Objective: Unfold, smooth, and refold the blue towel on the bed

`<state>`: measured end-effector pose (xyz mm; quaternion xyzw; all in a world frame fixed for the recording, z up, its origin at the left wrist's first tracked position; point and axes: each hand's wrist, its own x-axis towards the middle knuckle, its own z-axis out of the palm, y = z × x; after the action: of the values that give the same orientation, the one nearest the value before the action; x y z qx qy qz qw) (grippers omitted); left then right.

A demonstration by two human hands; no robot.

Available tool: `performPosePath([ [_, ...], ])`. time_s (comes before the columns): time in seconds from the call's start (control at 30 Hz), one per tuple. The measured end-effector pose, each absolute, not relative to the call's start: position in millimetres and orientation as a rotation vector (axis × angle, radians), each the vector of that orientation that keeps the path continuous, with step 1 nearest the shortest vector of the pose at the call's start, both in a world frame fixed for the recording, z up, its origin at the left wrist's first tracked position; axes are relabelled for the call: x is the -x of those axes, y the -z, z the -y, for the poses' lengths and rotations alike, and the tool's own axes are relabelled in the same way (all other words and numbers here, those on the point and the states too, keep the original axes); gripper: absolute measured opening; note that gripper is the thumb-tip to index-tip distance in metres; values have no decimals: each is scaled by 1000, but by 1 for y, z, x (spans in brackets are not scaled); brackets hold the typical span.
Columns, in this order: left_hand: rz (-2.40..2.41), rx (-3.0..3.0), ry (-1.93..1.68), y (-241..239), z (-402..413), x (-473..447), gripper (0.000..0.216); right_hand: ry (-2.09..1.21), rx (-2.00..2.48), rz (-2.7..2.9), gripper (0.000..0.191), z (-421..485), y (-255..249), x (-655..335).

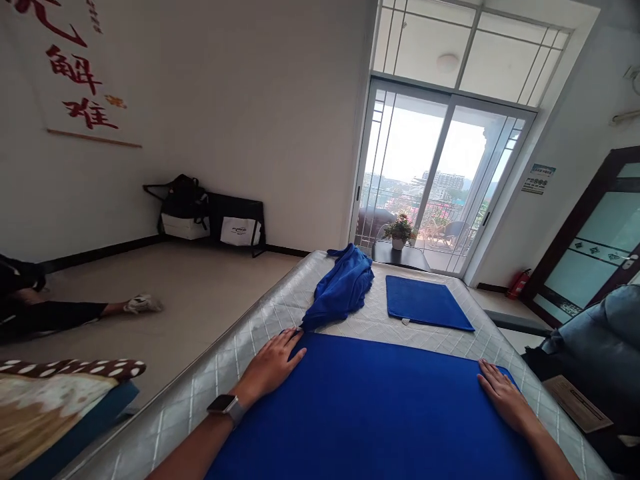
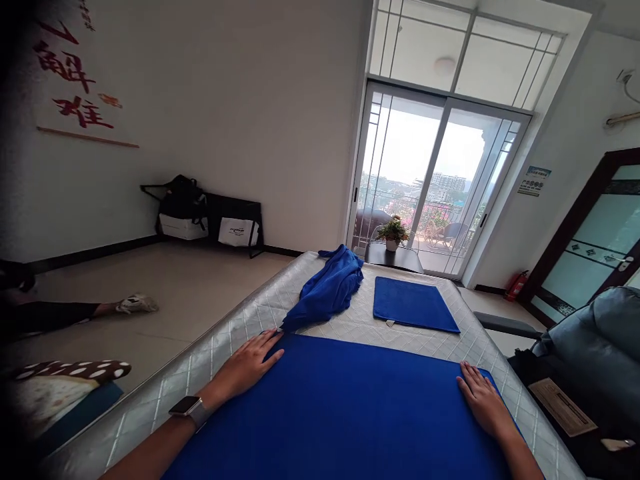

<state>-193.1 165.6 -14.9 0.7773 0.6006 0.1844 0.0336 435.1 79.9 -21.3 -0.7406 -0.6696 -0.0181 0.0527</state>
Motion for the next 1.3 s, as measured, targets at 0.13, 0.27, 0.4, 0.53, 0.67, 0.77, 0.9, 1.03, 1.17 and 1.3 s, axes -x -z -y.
performPosePath([
  [0.13, -1839, -2417, -508, 8, -163, 191, 67, 199, 2268, 1962, 65, -81, 41, -467],
  [0.27, -1863, -2410, -475, 4, -161, 189, 69, 152, 2330, 1983, 67, -83, 43, -469],
  [0.4, -1857, -2414, -478, 7, -163, 190, 69, 115, 2418, 1908, 69, -82, 38, -464],
  [0.53, -1858, -2433, -516, 14, -166, 193, 68, 131, 2433, 1820, 72, -77, 34, -464],
  [0.67, -1842, -2417, -514, 16, -168, 194, 69, 196, 2364, 1840, 71, -69, 22, -447],
  [0.77, -1833, -2389, -521, 16, -167, 193, 69, 226, 2226, 1927, 67, -65, 4, -399],
  [0.9, -1818, -2399, -583, 19, -168, 194, 67, 143, 2029, 2078, 63, -61, -22, -289],
  [1.03, -1820, -2402, -627, 20, -168, 193, 65, -20, 1849, 2278, 61, -52, -34, -164],
  [1.17, -1830, -2418, -596, 15, -165, 191, 64, -225, 1618, 2387, 65, -45, -31, -64],
  [1.3, -1841, -2453, -572, 11, -163, 190, 62, -387, 1536, 2408, 73, -43, -19, -9],
])
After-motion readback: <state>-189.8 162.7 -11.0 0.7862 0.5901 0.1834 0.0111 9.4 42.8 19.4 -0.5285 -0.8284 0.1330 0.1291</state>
